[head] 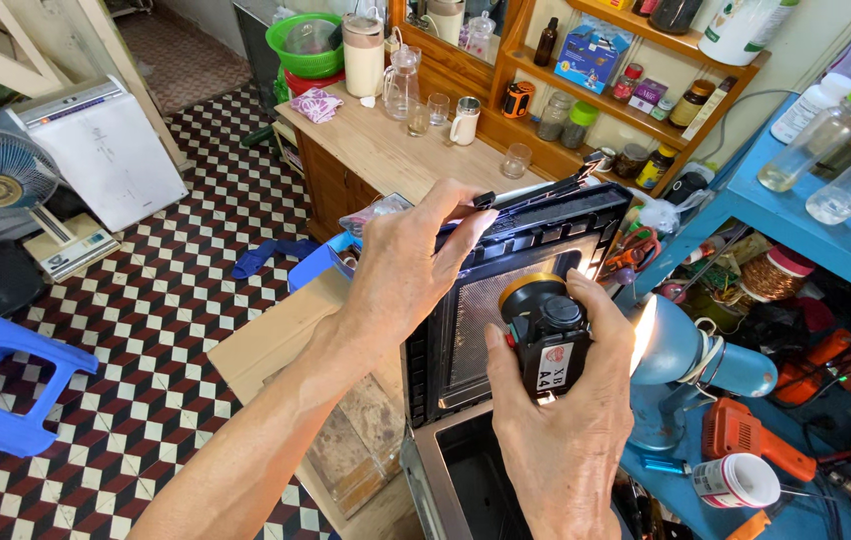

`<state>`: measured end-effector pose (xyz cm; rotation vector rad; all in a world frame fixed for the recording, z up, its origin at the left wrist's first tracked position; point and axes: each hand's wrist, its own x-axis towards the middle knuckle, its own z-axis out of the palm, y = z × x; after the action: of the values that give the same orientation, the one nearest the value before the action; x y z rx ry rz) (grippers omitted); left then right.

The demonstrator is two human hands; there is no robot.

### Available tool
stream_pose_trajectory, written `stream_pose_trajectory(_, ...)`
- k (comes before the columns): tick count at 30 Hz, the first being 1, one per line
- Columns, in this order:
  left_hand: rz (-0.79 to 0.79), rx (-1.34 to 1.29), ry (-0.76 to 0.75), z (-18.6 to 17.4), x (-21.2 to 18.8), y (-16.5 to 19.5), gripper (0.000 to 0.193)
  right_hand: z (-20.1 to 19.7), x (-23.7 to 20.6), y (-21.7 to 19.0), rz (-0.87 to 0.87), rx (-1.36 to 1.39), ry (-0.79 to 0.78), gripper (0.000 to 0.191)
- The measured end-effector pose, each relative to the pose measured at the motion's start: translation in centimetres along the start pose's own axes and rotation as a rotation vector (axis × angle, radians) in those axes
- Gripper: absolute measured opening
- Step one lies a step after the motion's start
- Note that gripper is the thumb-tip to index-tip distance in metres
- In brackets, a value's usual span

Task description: The person repairs a microwave door hinge by inserting a small metal part into the hinge slot, then uses a flashlight and a hammer to adjust and secure the hinge. The person repeatedly checks the fit and alignment of the hinge during the process.

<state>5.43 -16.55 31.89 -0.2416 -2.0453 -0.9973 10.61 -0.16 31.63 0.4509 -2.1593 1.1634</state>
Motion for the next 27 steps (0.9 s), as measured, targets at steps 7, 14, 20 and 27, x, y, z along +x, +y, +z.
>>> stream_pose_trajectory(7, 0.018, 0.022, 0.008, 0.3, 0.0, -0.1, 0.018, -0.3, 0.1, 0.4, 0.016, 0.067, -0.046, 0.071)
stream_pose_trajectory(14, 0.009, 0.057, 0.011, 0.6, -0.1, 0.0, 0.019, -0.3, 0.1, 1.3, 0.035, 0.118, -0.067, 0.069)
stream_pose_trajectory(20, -0.048, 0.021, 0.0, 1.0, -0.3, 0.4, 0.02, -0.1, 0.0, 2.6, -0.069, 0.158, -0.089, 0.067)
stream_pose_trajectory(27, -0.043, 0.041, 0.013, 1.4, -0.4, 0.7, 0.019, 0.6, 0.6, 4.3, -0.109, 0.254, -0.165, 0.066)
